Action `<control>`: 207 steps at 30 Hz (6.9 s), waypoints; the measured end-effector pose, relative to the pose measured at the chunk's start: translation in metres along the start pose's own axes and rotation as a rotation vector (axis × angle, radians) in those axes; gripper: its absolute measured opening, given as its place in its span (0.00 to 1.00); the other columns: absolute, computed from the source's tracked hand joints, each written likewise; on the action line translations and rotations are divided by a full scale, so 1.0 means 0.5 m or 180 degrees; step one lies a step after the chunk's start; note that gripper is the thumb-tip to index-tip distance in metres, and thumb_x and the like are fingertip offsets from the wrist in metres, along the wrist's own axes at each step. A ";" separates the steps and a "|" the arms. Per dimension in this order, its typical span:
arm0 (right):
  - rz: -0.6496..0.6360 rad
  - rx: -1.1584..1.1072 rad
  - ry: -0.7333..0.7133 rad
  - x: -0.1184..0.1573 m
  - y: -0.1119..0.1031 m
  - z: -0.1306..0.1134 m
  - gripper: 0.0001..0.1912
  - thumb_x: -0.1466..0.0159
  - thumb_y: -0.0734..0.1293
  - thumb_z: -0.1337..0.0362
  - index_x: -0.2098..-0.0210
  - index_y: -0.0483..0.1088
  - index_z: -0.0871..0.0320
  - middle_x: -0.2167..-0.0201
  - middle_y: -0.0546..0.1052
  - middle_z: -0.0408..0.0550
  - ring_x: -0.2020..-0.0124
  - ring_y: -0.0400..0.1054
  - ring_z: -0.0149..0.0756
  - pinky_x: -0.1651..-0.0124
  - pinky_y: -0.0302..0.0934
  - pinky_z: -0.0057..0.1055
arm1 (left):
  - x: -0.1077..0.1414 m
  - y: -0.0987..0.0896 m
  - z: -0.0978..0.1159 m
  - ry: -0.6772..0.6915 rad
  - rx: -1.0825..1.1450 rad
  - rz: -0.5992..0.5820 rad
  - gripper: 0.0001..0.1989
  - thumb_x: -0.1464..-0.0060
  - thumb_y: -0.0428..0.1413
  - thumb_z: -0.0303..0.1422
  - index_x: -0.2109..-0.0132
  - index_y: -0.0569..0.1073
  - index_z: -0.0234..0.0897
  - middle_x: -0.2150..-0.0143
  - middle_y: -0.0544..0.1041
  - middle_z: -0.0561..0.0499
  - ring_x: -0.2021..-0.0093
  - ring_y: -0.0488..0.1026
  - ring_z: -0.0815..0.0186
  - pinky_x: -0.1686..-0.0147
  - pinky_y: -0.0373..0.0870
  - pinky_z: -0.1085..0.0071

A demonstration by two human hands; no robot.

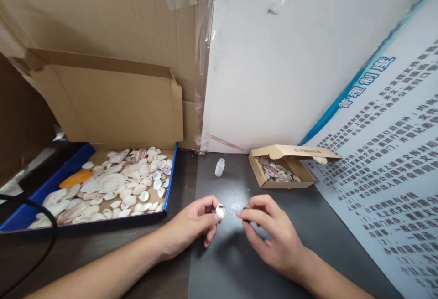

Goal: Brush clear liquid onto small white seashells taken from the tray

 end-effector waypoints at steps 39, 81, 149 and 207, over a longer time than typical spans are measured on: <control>0.0006 0.0132 0.0011 -0.002 -0.005 -0.007 0.13 0.36 0.64 0.74 0.54 0.71 0.58 0.65 0.69 0.49 0.71 0.69 0.34 0.70 0.67 0.31 | -0.001 0.002 0.006 0.0003 0.0077 0.0021 0.13 0.49 0.61 0.37 0.65 0.65 0.38 0.77 0.64 0.60 0.81 0.60 0.75 0.80 0.61 0.77; 0.0019 0.0162 0.0238 -0.006 0.007 0.004 0.11 0.37 0.63 0.72 0.56 0.68 0.56 0.66 0.72 0.48 0.71 0.70 0.34 0.70 0.67 0.28 | 0.003 0.001 0.012 0.0154 0.0143 0.0109 0.14 0.51 0.63 0.36 0.66 0.65 0.37 0.69 0.69 0.57 0.81 0.65 0.76 0.80 0.66 0.76; 0.0070 0.0330 0.0041 0.002 0.007 -0.018 0.11 0.36 0.63 0.73 0.56 0.69 0.57 0.66 0.72 0.49 0.71 0.71 0.36 0.70 0.68 0.31 | 0.000 -0.015 0.020 0.0141 0.0816 0.0242 0.07 0.49 0.60 0.28 0.66 0.67 0.34 0.70 0.71 0.54 0.81 0.64 0.76 0.81 0.68 0.76; 0.0011 0.0440 -0.0134 -0.018 -0.006 0.020 0.11 0.35 0.65 0.71 0.53 0.71 0.57 0.65 0.78 0.51 0.64 0.72 0.42 0.62 0.70 0.38 | 0.008 -0.001 0.030 0.0196 0.0639 0.0140 0.13 0.50 0.64 0.32 0.66 0.66 0.35 0.71 0.71 0.55 0.80 0.61 0.77 0.78 0.59 0.77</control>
Point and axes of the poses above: each hand's wrist, its own x-axis away from the middle knuckle, its own y-axis out of the palm, z = x × y, the point moved 9 cm from there along -x, towards the middle knuckle
